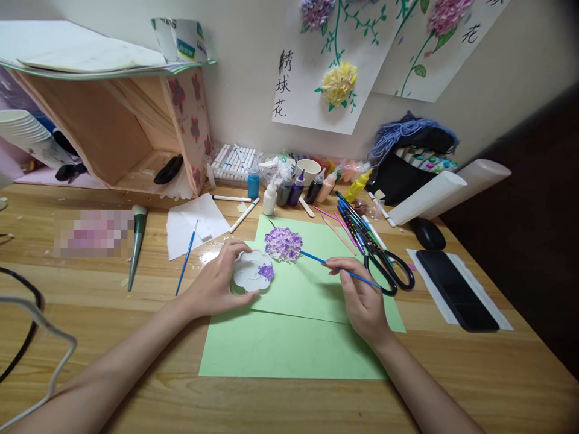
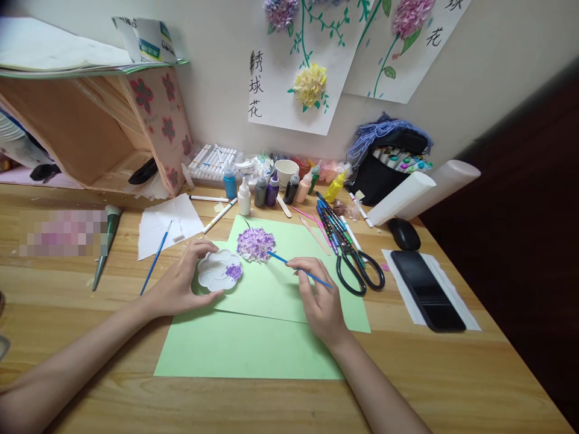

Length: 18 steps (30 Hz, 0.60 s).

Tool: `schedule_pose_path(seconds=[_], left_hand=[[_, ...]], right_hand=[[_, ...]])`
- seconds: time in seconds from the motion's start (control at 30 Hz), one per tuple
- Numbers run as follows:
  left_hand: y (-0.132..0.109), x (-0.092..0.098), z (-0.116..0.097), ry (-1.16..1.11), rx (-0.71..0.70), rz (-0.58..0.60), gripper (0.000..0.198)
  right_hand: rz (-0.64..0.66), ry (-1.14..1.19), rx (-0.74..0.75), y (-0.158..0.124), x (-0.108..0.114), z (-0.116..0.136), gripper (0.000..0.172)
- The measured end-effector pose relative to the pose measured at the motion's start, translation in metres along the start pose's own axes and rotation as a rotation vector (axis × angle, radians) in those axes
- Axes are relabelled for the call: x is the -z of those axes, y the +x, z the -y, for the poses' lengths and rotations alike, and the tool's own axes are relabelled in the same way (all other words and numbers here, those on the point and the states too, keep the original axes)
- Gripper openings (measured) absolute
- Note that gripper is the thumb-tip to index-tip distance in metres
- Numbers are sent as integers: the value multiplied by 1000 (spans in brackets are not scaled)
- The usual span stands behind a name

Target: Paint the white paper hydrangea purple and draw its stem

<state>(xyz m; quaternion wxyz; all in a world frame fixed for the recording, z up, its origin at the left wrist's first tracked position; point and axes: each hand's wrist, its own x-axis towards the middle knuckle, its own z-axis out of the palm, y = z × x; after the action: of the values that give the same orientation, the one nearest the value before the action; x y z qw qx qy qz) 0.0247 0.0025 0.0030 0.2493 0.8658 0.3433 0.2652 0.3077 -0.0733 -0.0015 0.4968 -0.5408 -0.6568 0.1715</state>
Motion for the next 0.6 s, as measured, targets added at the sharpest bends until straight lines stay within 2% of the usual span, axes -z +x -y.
schedule_pose_path(seconds=[0.33, 0.5, 0.6], left_hand=[[0, 0, 0, 2, -6, 1, 63], [0, -1, 0, 2, 3, 8, 62], [0, -1, 0, 5, -1, 2, 63]], right_hand=[[-80, 21, -22, 0, 1, -1, 21], [-81, 34, 9, 0, 1, 1, 22], [-130, 58, 46, 1, 1, 4, 22]])
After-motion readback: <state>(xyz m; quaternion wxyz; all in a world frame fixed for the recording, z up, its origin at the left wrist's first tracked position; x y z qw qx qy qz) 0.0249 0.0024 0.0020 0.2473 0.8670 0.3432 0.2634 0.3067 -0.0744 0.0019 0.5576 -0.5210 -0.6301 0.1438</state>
